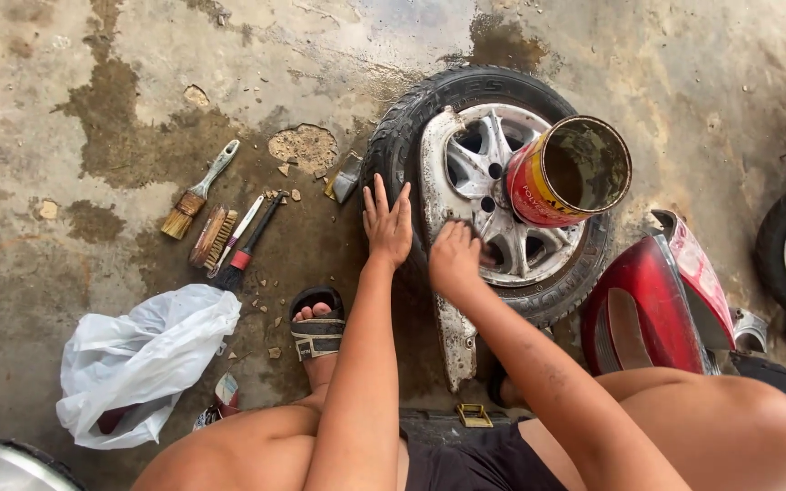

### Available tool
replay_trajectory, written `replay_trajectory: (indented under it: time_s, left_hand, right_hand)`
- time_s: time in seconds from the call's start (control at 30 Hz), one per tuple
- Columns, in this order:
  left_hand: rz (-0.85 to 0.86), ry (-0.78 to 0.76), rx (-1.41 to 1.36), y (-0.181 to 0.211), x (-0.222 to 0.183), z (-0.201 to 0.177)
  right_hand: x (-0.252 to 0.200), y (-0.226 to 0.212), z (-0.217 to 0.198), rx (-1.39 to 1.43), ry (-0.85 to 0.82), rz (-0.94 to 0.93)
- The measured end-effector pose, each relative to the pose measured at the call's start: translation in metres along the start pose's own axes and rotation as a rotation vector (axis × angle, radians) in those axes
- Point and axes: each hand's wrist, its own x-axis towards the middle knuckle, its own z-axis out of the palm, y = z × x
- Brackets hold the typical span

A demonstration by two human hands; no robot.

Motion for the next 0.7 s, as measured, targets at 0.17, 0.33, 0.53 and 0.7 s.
replay_trajectory:
  time_s: [0.17, 0.33, 0.53, 0.7]
  left_hand:
    - [0.013, 0.001, 0.038, -0.003, 0.001, 0.001]
    - [0.009, -0.042, 0.091, -0.005, 0.003, -0.001]
    - [0.014, -0.002, 0.035, -0.005, 0.000, 0.002]
    - [0.025, 0.008, 0.039, -0.004, 0.000, 0.002]
  right_hand:
    - [0.003, -0.012, 0.001, 0.058, -0.034, 0.057]
    - [0.013, 0.004, 0.005, 0.057, -0.089, 0.030]
    - [0.001, 0.002, -0.009, 0.112, -0.209, -0.064]
    - [-0.006, -0.011, -0.028, 0.200, -0.221, -0.076]
